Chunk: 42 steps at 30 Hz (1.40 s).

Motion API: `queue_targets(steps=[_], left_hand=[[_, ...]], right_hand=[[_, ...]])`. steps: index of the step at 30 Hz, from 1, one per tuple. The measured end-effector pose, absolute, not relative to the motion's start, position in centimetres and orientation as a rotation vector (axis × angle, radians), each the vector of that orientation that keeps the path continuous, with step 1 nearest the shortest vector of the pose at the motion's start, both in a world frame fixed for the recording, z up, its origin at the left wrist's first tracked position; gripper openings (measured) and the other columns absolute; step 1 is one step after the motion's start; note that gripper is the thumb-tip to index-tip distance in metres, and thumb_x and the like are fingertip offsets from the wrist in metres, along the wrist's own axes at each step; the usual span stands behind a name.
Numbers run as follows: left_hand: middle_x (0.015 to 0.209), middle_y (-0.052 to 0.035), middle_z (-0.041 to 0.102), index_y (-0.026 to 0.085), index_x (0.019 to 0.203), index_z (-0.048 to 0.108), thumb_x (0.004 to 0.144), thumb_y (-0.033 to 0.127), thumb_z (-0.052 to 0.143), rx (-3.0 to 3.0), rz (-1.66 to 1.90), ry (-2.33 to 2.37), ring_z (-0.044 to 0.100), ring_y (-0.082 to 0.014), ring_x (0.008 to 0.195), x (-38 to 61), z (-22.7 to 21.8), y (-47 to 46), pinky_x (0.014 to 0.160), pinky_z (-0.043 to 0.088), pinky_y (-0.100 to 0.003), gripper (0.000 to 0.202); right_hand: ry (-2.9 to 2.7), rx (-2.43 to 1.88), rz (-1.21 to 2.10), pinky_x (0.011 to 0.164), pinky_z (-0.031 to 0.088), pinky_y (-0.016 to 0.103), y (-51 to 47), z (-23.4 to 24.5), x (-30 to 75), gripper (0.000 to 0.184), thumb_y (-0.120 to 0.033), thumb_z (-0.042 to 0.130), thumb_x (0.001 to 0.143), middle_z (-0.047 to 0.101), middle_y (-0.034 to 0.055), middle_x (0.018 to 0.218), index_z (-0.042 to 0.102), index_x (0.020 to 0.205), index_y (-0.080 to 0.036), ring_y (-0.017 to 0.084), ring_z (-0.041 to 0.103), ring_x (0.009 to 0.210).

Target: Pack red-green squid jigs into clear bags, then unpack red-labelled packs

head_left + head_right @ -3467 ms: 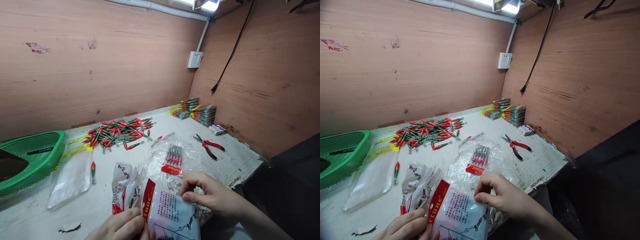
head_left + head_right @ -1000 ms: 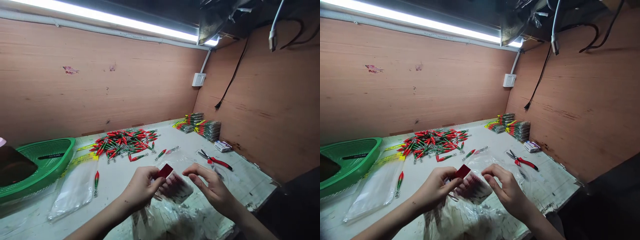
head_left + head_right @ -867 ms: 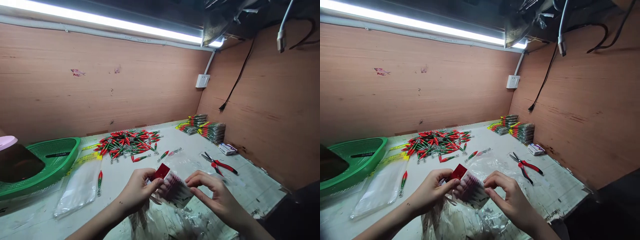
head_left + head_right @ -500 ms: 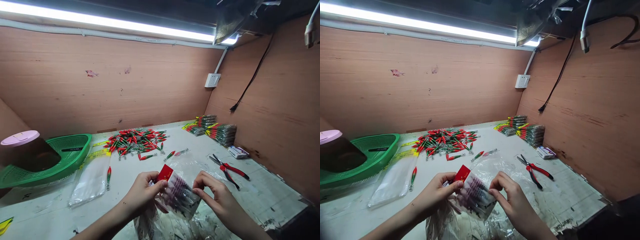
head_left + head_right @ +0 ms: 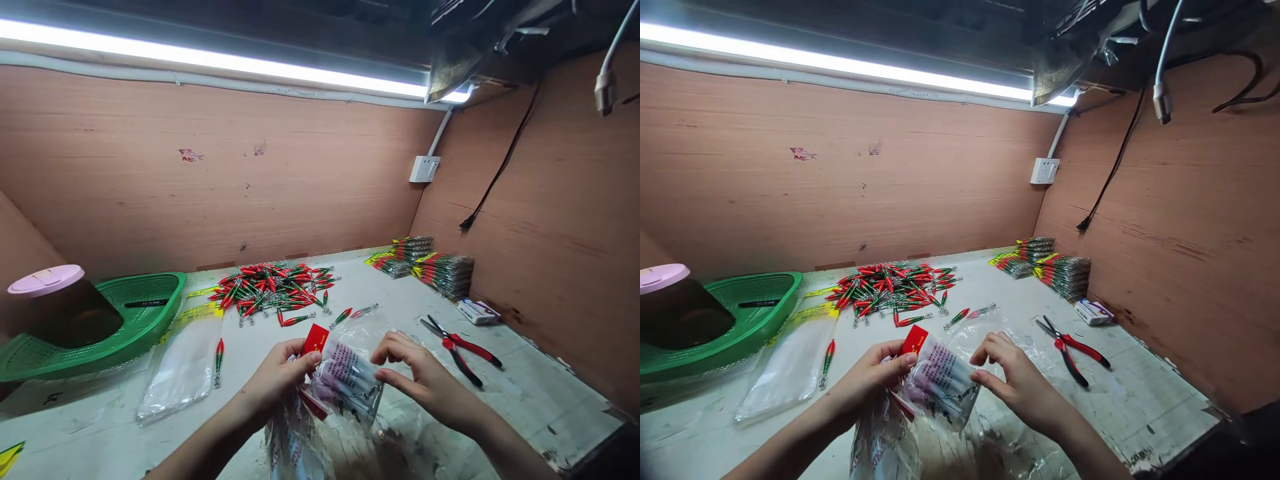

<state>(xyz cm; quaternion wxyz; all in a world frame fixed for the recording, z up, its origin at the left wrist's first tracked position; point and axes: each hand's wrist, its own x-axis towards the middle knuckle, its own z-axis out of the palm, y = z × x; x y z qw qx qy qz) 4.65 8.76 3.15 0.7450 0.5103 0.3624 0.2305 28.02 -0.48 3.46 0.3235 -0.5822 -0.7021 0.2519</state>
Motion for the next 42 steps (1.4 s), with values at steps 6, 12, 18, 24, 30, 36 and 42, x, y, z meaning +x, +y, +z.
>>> queue_targets(steps=[6, 12, 18, 24, 30, 36, 42], left_hand=[[0.07, -0.0008, 0.059, 0.011, 0.079, 0.066, 0.056, 0.052, 0.08, 1.151, 0.522, 0.75, 0.049, -0.0112, 0.06, 4.3, 3.1, 8.8, 0.059, 0.039, -0.023, 0.049], [0.069, 0.0, 0.056, 0.012, 0.076, 0.064, 0.058, 0.055, 0.078, 1.23, 0.501, 0.752, 0.045, -0.012, 0.064, 4.2, 3.5, 8.4, 0.064, 0.035, -0.024, 0.049], [0.072, -0.0006, 0.057, 0.012, 0.078, 0.066, 0.059, 0.055, 0.077, 1.284, 0.482, 0.723, 0.045, -0.0131, 0.069, 4.2, 3.6, 8.1, 0.067, 0.034, -0.024, 0.048], [0.072, -0.0007, 0.059, 0.012, 0.074, 0.067, 0.06, 0.053, 0.077, 1.277, 0.481, 0.729, 0.048, -0.0137, 0.07, 4.2, 4.0, 7.8, 0.067, 0.037, -0.023, 0.045], [0.068, -0.001, 0.063, 0.011, 0.077, 0.069, 0.058, 0.041, 0.081, 0.999, 0.491, 0.735, 0.053, -0.0111, 0.06, 4.5, 2.6, 7.9, 0.06, 0.041, -0.021, 0.037], [0.071, -0.0009, 0.065, 0.015, 0.097, 0.063, 0.062, 0.038, 0.081, 0.753, 0.543, 0.744, 0.062, -0.0146, 0.063, 4.6, 0.9, 7.1, 0.061, 0.049, -0.024, 0.046], [0.082, -0.0025, 0.067, 0.017, 0.101, 0.06, 0.063, 0.036, 0.082, 0.808, 0.575, 0.691, 0.065, -0.0149, 0.068, 3.9, 1.2, 6.6, 0.066, 0.051, -0.025, 0.048]], right_hand=[[-1.755, -1.486, 0.823, 0.072, 0.041, 0.03, -0.7, 3.1, 27.9, 0.021, -0.04, 0.051, 0.091, 0.053, 0.0019, 0.082, 0.053, 0.082, -0.021, 0.016, 0.05, 0.078], [-1.576, -1.441, 1.165, 0.068, 0.038, 0.026, -1.0, 3.6, 27.8, 0.032, -0.05, 0.061, 0.082, 0.049, -0.0001, 0.08, 0.053, 0.083, -0.019, 0.014, 0.045, 0.075], [-1.434, -1.38, 1.44, 0.06, 0.032, 0.024, -0.9, 3.9, 27.9, 0.042, -0.055, 0.071, 0.072, 0.046, -0.0027, 0.07, 0.05, 0.075, -0.018, 0.011, 0.04, 0.066], [-1.608, -1.383, 1.111, 0.072, 0.036, 0.028, -1.0, 3.4, 27.8, 0.033, -0.045, 0.069, 0.078, 0.048, -0.0007, 0.075, 0.054, 0.067, -0.018, 0.014, 0.045, 0.074], [-1.553, -1.186, 0.823, 0.067, 0.039, 0.026, -2.3, 4.0, 28.7, 0.027, -0.043, 0.069, 0.08, 0.047, 0.0, 0.074, 0.059, 0.068, -0.021, 0.015, 0.047, 0.072], [-1.295, -1.002, 0.541, 0.069, 0.043, 0.024, -1.9, 5.5, 30.2, 0.023, -0.04, 0.067, 0.082, 0.051, 0.001, 0.078, 0.055, 0.072, -0.022, 0.015, 0.05, 0.077], [-1.767, -1.199, 0.641, 0.076, 0.047, 0.029, -1.5, 6.3, 28.5, 0.015, -0.037, 0.059, 0.088, 0.06, 0.0051, 0.09, 0.056, 0.086, -0.023, 0.018, 0.057, 0.086]])
